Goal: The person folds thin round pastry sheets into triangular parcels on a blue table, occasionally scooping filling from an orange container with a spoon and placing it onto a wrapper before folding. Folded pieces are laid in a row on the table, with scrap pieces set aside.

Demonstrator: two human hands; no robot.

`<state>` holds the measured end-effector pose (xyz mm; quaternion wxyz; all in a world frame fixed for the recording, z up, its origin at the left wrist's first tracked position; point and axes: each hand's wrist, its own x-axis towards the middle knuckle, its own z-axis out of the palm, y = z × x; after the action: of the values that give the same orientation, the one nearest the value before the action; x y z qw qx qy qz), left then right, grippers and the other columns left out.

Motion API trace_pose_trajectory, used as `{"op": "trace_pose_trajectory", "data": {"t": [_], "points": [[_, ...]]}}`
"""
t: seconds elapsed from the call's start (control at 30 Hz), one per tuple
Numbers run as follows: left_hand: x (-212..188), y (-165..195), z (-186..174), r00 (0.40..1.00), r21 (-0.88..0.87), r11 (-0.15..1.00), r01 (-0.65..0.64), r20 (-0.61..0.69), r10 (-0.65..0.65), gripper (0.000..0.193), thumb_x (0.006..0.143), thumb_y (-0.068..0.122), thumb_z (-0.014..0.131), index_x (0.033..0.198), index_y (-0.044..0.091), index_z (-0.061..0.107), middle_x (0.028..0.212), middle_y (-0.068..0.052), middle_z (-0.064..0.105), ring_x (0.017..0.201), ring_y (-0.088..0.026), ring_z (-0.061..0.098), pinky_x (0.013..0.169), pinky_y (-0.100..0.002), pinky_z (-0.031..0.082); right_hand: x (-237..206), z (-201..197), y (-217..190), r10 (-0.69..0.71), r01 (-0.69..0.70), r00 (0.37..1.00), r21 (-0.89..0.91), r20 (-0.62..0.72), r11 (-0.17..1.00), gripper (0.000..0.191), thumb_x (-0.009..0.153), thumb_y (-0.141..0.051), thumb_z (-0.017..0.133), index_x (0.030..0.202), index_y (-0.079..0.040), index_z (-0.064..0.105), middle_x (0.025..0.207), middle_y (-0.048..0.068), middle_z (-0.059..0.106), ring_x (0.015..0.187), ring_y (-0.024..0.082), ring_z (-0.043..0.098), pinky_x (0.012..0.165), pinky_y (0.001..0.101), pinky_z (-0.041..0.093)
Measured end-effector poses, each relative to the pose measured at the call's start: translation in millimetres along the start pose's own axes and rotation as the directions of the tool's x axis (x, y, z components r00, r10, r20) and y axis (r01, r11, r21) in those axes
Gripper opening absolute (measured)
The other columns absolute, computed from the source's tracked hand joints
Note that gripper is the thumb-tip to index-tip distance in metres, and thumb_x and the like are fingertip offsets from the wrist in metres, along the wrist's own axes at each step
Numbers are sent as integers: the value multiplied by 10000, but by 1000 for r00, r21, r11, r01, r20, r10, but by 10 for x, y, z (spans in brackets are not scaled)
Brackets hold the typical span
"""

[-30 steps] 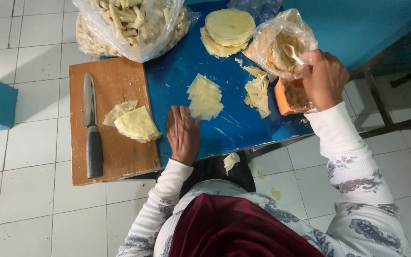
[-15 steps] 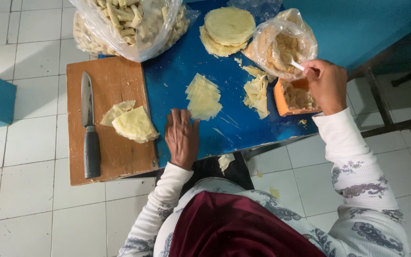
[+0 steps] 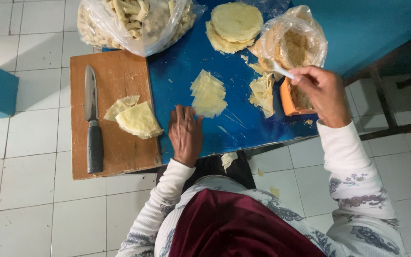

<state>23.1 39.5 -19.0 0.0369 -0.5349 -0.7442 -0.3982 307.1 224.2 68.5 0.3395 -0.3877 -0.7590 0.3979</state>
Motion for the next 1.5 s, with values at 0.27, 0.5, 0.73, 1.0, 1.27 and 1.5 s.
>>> {"op": "trace_pose_trajectory", "data": {"t": [0.27, 0.5, 0.73, 1.0, 1.27, 1.5], "points": [[23, 20, -21, 999, -69, 998, 6, -41, -9, 329, 808, 85, 796, 1039, 12, 573, 1035, -157, 537, 963, -380, 559, 753, -485, 477, -23, 984, -75, -19, 31, 952, -33, 306, 999, 159, 1002, -89, 683, 1137, -32, 744, 896, 41, 733, 800, 76, 628, 719, 234, 502], [73, 25, 12, 999, -43, 999, -13, -42, 12, 217, 835, 51, 759, 915, 34, 559, 984, -149, 526, 958, -359, 563, 759, -485, 478, -31, 1140, -99, -517, 575, 815, -463, 259, 674, 117, 965, -59, 702, 1075, -94, 716, 969, 50, 668, 925, 257, 624, 835, 391, 479], [84, 55, 57, 997, -101, 994, -35, -79, 27, 119, 899, 6, 659, 889, 47, 549, 952, -129, 538, 912, -352, 547, 762, -468, 475, -95, 1089, -52, -623, 660, 723, -565, 298, 496, 207, 969, -52, 702, 1164, -122, 703, 1072, 17, 666, 996, 214, 617, 874, 391, 445], [121, 23, 80, 998, -292, 955, -58, -29, 52, 115, 913, -25, 623, 912, 25, 519, 937, -144, 542, 873, -364, 561, 724, -464, 470, -195, 847, -12, -593, 541, 793, -613, 143, 575, 155, 976, -63, 730, 1117, -125, 736, 1004, 17, 700, 932, 220, 622, 853, 394, 420], [119, 5, 57, 1000, -392, 920, 3, 2, -2, 124, 920, -48, 612, 908, 23, 511, 866, -145, 556, 707, -333, 582, 605, -425, 463, -64, 26, 61, -473, 103, 866, -869, -161, 483, 81, 1113, -67, 664, 1153, -107, 722, 1063, 75, 647, 1064, 288, 566, 1021, 462, 391], [151, 6, 76, 999, -417, 908, 49, 14, -48, 143, 927, -65, 621, 902, 20, 508, 843, -150, 567, 649, -307, 584, 580, -408, 454, 188, 564, 85, -572, 254, 816, -835, -86, 488, 170, 986, -36, 682, 1119, -122, 743, 1175, 101, 636, 1088, 295, 571, 959, 457, 391]]}}
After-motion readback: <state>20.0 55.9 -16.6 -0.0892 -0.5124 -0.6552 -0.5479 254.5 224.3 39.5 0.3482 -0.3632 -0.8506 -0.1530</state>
